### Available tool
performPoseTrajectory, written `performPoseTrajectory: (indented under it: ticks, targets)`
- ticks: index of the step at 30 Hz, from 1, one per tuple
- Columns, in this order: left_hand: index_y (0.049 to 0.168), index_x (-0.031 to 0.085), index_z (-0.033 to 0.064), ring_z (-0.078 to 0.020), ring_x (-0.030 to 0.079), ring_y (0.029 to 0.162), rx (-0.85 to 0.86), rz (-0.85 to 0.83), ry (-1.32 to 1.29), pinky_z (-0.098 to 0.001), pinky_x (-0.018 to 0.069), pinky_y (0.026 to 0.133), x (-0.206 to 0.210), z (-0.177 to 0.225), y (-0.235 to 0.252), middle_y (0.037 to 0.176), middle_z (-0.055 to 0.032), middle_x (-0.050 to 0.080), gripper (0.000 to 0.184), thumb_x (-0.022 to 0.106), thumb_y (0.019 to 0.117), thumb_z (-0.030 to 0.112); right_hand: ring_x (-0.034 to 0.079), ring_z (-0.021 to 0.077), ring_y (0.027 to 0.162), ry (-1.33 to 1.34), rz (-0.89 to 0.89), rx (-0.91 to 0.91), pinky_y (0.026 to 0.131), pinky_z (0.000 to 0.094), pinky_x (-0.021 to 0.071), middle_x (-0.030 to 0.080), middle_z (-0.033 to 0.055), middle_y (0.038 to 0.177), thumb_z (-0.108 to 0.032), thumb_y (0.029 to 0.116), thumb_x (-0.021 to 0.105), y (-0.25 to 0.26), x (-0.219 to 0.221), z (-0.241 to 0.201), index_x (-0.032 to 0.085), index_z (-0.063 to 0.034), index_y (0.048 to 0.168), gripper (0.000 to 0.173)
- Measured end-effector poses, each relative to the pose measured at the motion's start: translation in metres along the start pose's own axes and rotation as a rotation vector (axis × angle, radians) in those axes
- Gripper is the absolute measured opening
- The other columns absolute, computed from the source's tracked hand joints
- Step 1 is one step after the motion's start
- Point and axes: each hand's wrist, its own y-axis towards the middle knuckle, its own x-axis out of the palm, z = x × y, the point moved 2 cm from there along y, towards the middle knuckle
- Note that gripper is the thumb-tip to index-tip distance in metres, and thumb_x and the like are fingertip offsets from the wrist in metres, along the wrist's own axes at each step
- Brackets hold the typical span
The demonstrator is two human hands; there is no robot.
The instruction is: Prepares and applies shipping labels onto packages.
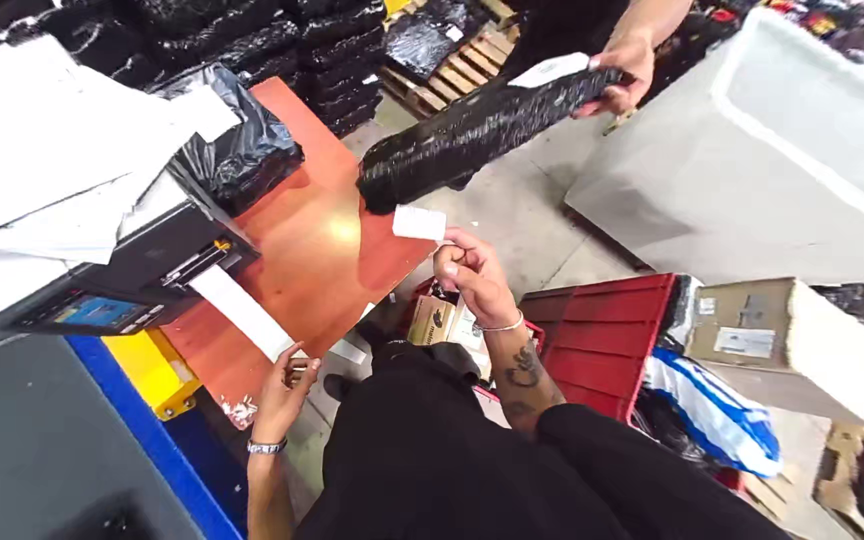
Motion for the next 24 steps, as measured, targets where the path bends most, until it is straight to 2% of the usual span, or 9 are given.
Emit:
performPoseTrajectory:
  ticks: [2,5,10,13,17,18,20,22,24]
  targets:
    - [0.147,0.044,-0.0036,-0.0215,0.072,0.084,-0.002,-0.046,0.011,-0.0408,0.0615,0.076,0.01,0.004,0.007,0.108,-0.0173,0.071,0.059,0.067,0.0974,0.02,0.049,-0.0027,0.053,0.155,0.114,0.052,0.052,0.0168,0.0413,0.056,-0.0148,0.062,-0.037,0.0972,0.067,-0.007,-0.011,-0.003,0.07,-0.0203,0.093,0.018]
    - [0.149,0.044,-0.0023,-0.0244,0.072,0.089,-0.041,-0.104,0.019,-0.0437,0.0608,0.08,0.02,0.006,0.013,0.112,-0.0189,0.07,0.06,0.067,0.0977,0.02,0.048,-0.0021,0.051,0.296,0.299,0.114,0.051,0.0169,0.0404,0.053,-0.0148,0.057,-0.038,0.0995,0.059,-0.017,-0.032,-0.002,0.068,-0.0246,0.078,0.026]
    - [0.148,0.044,-0.0027,-0.0228,0.071,0.087,-0.061,-0.124,-0.005,-0.0411,0.0605,0.078,0.025,0.003,0.024,0.112,-0.0187,0.07,0.058,0.065,0.0995,0.02,0.05,0.0002,0.05,0.313,0.539,0.144,0.051,0.0171,0.0429,0.054,-0.0115,0.057,-0.032,0.108,0.031,-0.027,-0.07,-0.004,0.065,-0.0186,0.088,0.041]
    - [0.146,0.044,-0.0041,-0.0164,0.071,0.081,-0.062,-0.106,-0.067,-0.0338,0.0601,0.07,0.025,0.001,0.029,0.109,-0.0163,0.07,0.051,0.056,0.1041,0.021,0.051,0.0001,0.051,0.226,0.572,0.138,0.053,0.0165,0.0443,0.055,-0.0112,0.058,-0.026,0.1078,0.033,-0.032,-0.075,-0.009,0.066,-0.018,0.085,0.041]
    - [0.144,0.045,-0.0057,-0.0133,0.07,0.08,-0.063,-0.092,-0.104,-0.0304,0.0597,0.07,0.025,-0.002,0.04,0.108,-0.0143,0.07,0.047,0.049,0.1073,0.022,0.055,-0.0015,0.057,-0.063,0.455,0.144,0.058,0.0173,0.0465,0.061,-0.0126,0.062,-0.029,0.1028,0.051,-0.034,-0.074,-0.007,0.07,-0.0209,0.084,0.028]
    - [0.145,0.043,-0.0074,-0.0141,0.071,0.083,-0.057,-0.103,-0.16,-0.0313,0.0602,0.074,0.03,-0.001,0.045,0.111,-0.0151,0.07,0.05,0.047,0.1076,0.026,0.056,-0.0016,0.058,-0.131,0.42,0.154,0.061,0.0177,0.0483,0.063,-0.0129,0.064,-0.028,0.1008,0.055,-0.036,-0.073,-0.007,0.072,-0.0203,0.087,0.023]
    - [0.149,0.034,-0.0076,-0.0195,0.071,0.106,-0.095,-0.225,-0.393,-0.0362,0.0586,0.091,0.06,0.005,0.064,0.128,-0.0164,0.067,0.068,0.04,0.1065,0.044,0.059,-0.0014,0.062,-0.192,0.357,0.178,0.064,0.0185,0.051,0.065,-0.0127,0.069,-0.025,0.097,0.063,-0.04,-0.07,-0.002,0.075,-0.0169,0.096,0.015]
    - [0.155,0.023,-0.0059,-0.0279,0.06,0.129,-0.284,-0.38,-0.676,-0.0432,0.0513,0.106,0.121,0.029,0.088,0.145,-0.0219,0.055,0.08,0.023,0.1074,0.059,0.059,-0.0015,0.064,-0.175,0.297,0.214,0.065,0.0184,0.0508,0.066,-0.0125,0.071,-0.024,0.0946,0.066,-0.04,-0.068,0.006,0.074,-0.0142,0.101,0.014]
    - [0.158,0.022,-0.0015,-0.0294,0.053,0.137,-0.413,-0.362,-0.856,-0.046,0.0471,0.11,0.18,0.061,0.111,0.153,-0.0217,0.047,0.079,0.02,0.1077,0.059,0.059,-0.0016,0.065,-0.143,0.245,0.232,0.065,0.0182,0.0507,0.065,-0.0124,0.072,-0.024,0.0935,0.067,-0.039,-0.063,0.012,0.073,-0.0121,0.104,0.017]
